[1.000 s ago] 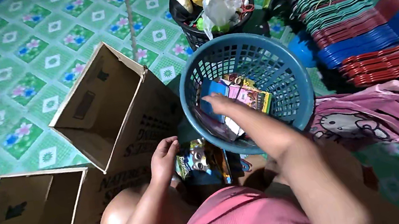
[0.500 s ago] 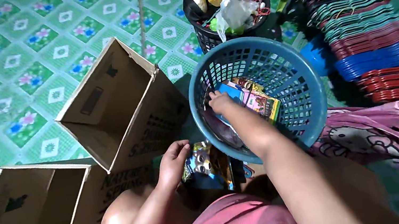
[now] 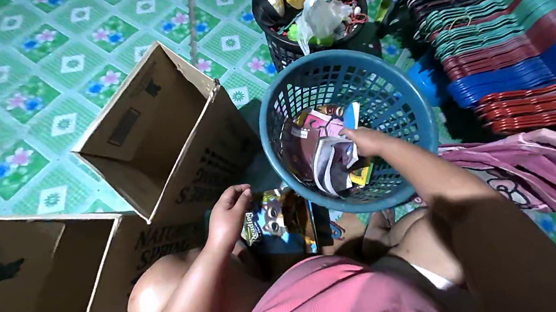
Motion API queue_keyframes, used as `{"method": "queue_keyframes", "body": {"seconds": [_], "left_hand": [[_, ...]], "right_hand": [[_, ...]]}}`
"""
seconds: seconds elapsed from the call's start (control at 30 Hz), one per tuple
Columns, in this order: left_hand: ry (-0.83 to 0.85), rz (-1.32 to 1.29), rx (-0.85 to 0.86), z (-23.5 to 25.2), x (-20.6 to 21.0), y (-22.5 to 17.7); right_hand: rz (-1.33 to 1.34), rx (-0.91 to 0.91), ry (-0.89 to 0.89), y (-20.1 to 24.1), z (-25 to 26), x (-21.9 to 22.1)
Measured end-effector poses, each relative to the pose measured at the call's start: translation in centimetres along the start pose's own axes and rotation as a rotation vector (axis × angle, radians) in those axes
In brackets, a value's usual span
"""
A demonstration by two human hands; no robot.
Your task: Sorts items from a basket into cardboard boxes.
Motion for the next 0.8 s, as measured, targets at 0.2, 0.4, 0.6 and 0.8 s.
{"method": "queue_keyframes", "body": {"seconds": [0.2,0.4,0.6,0.8], "left_hand": [[0.001,0.012,0.021,0.3,0.2,-0.1],[0.001,0.059,0.02,0.7,0.6,-0.6],[0.015,0.094,0.032,1.3,1.1,-0.7],[0.028,0.092,0.055,2.0,1.4,-0.5]], "right_hand": [[0.061,-0.007,-0.133,-2.7,-1.7,3.8],[0.159,0.119,0.103,1.0,-2.8,0.5],[0.297,0.321,0.044,2.8,-3.5,0.0],[0.399,0.448,-0.243,4.3,-6.0,-8.3]]}}
Point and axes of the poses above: each hand's wrist, its own z-axis towards the middle knuckle, its own x-axis out of the palm, y = z × x, the point moved 3 cm from there along z, towards the middle knuckle, and after that the axes turned 8 degrees about -z, right-handed, at the moved point
